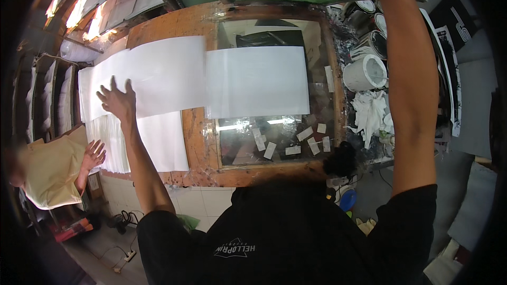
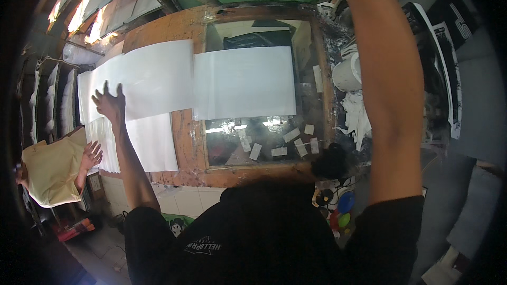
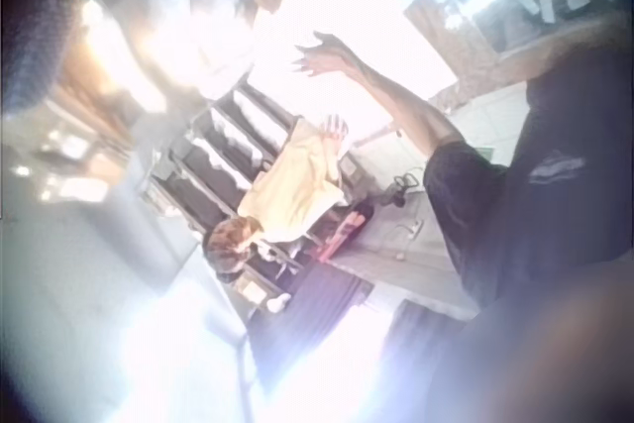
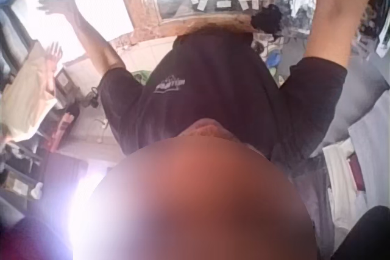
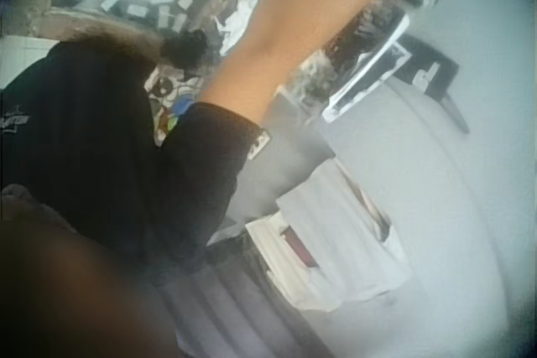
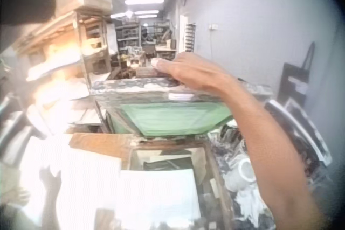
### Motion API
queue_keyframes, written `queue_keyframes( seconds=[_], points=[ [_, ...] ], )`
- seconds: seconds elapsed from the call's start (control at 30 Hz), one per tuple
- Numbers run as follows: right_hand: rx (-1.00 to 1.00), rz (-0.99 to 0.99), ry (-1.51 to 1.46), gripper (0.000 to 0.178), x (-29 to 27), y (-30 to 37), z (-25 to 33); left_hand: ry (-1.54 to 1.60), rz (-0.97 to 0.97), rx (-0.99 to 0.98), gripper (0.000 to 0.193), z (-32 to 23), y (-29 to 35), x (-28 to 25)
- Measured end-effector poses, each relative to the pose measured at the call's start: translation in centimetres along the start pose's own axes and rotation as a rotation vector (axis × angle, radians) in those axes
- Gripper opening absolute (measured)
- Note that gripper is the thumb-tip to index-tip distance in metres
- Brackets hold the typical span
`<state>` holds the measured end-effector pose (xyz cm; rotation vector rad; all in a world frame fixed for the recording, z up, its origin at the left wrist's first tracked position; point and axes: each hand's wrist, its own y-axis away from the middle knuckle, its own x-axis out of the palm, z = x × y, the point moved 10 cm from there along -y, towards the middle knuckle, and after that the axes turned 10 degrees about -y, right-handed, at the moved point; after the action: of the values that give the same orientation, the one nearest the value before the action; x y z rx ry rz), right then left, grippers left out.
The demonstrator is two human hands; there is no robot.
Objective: The person performs screen printing by placing white fabric under a screen, applying green ink with a squeegee, and peeling the printed fabric away. The process is repeated multiple times with fresh fabric pieces.
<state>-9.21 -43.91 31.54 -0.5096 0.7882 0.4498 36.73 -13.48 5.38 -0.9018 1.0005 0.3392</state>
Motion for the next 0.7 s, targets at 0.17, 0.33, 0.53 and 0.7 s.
queue_keyframes(
  seconds=[0.17,0.33,0.53,0.7],
  points=[
    [-0.110,-0.022,0.070,0.066,-0.5,-0.4,0.6,1.222,0.219,0.114,0.018,-19.6,13.1,-5.2],
    [-0.146,0.025,0.044,0.062,0.0,1.3,1.0,1.101,0.471,0.462,0.036,-37.3,32.7,-9.6],
    [-0.212,0.106,0.033,0.056,0.5,3.4,2.5,1.076,0.515,0.432,0.020,-38.2,33.5,-8.8],
    [-0.079,0.030,0.031,0.059,-0.1,3.1,1.7,1.201,0.547,0.414,0.022,-36.9,30.6,-11.8]
  ],
)
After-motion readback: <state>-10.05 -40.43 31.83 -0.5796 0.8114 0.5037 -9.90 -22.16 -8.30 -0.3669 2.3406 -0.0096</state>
